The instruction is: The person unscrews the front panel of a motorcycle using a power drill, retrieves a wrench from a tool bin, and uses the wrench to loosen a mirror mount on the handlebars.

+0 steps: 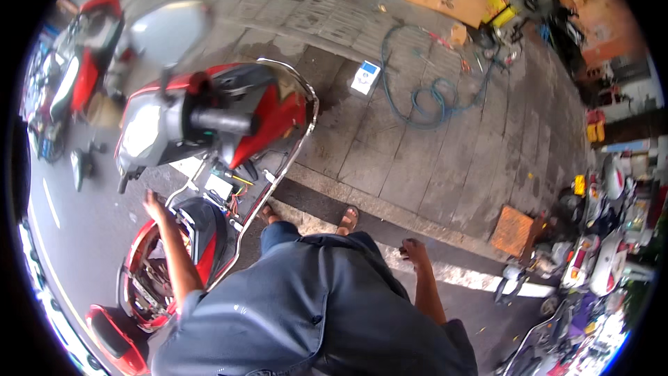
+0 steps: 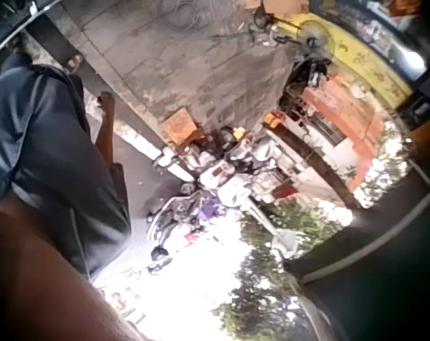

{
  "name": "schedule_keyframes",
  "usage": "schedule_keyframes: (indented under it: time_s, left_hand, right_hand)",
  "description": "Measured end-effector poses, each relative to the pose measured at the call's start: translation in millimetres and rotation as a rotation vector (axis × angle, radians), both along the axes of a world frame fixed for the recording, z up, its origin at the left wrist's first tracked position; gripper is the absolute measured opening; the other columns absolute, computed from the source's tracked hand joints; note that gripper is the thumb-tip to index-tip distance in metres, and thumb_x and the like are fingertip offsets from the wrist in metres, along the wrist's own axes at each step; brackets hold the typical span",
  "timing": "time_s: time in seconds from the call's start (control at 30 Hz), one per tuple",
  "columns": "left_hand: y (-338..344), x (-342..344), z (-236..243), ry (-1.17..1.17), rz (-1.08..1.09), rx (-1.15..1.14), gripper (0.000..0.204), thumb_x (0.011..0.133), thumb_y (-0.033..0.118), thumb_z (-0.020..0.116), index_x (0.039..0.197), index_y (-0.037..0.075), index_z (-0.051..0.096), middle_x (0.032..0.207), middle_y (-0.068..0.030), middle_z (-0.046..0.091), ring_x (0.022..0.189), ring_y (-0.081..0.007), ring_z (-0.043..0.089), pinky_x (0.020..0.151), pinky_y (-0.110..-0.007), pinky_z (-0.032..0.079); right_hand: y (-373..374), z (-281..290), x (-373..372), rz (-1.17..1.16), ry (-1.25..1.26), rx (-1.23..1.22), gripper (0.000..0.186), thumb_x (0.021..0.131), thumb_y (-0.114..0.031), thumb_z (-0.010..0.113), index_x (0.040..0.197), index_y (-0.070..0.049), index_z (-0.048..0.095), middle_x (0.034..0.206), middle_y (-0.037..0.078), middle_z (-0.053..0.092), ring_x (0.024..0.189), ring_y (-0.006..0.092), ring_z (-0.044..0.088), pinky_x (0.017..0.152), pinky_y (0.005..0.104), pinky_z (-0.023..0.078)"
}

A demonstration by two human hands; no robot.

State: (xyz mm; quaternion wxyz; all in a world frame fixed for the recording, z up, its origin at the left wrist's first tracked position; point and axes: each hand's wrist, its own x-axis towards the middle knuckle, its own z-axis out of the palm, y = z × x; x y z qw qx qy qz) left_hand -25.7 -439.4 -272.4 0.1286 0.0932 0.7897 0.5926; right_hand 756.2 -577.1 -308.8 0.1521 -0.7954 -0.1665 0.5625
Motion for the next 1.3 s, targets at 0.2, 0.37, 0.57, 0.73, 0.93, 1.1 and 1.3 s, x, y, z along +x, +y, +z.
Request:
schedule_keyframes:
  time_s: [0.2,0.37,0.57,0.73,0.93,1.1,1.3]
  left_hand:
    - [49,196,-38,-0.888,-0.156,0.265,0.063,0.092,0.045,0.052,0.141,0.010,0.032,0.140,-0.0141,0.040,0.120,-0.0282,0.048,0.103,-0.046,0.034]
    - [124,248,-19,-0.911,0.005,0.337,0.060,0.087,0.048,0.059,0.129,0.008,0.044,0.125,-0.0144,0.053,0.102,-0.0320,0.058,0.072,-0.046,0.053]
    - [132,261,-12,-0.829,-0.010,0.525,0.058,0.093,0.050,0.047,0.139,0.016,0.039,0.137,-0.0088,0.047,0.118,-0.0323,0.052,0.097,-0.047,0.045]
    - [131,267,-24,-0.742,0.306,0.411,0.062,0.089,0.058,0.049,0.130,0.012,0.048,0.117,-0.0072,0.061,0.099,-0.0263,0.061,0.083,-0.041,0.051]
    - [114,273,-53,-0.571,0.625,0.367,0.049,0.087,0.053,0.056,0.113,0.011,0.054,0.091,-0.0067,0.062,0.076,-0.0253,0.062,0.061,-0.039,0.051]
    - [134,293,-60,-0.391,0.556,0.536,0.069,0.089,0.056,0.050,0.136,0.007,0.041,0.132,-0.0112,0.050,0.112,-0.0292,0.057,0.088,-0.040,0.050]
    - [197,327,-37,-0.384,1.112,0.314,0.092,0.075,0.067,0.061,0.141,0.007,0.036,0.139,-0.0117,0.044,0.121,-0.0323,0.049,0.093,-0.047,0.044]
  right_hand:
    - [19,-23,101,0.291,-0.268,0.276,0.031,0.083,-0.029,0.063,0.091,0.001,0.064,0.068,0.011,0.064,0.063,0.0192,0.062,0.060,0.0324,0.049]
    - [180,-6,124,0.041,-0.008,0.535,0.028,0.091,-0.026,0.058,0.101,0.000,0.060,0.078,0.008,0.063,0.063,0.0129,0.057,0.056,0.0269,0.045]
    - [290,-57,135,0.034,0.057,0.313,0.033,0.090,-0.030,0.059,0.103,0.001,0.061,0.083,0.010,0.066,0.069,0.0151,0.062,0.059,0.0270,0.048]
    - [304,-99,208,0.095,0.077,0.037,0.017,0.086,-0.018,0.058,0.094,-0.003,0.058,0.066,0.007,0.056,0.054,0.0158,0.053,0.047,0.0308,0.042]
    - [396,-117,280,-0.178,0.298,-0.240,0.012,0.087,-0.014,0.053,0.080,-0.006,0.047,0.062,0.008,0.050,0.044,0.0164,0.044,0.037,0.0310,0.032]
    - [659,-103,264,0.046,0.121,-0.095,0.014,0.085,-0.020,0.053,0.092,-0.008,0.052,0.067,0.009,0.055,0.051,0.0170,0.053,0.039,0.0284,0.040]
    - [964,-123,187,0.189,0.141,0.177,0.019,0.086,-0.031,0.056,0.089,-0.012,0.054,0.068,0.003,0.058,0.053,0.0162,0.056,0.042,0.0279,0.043]
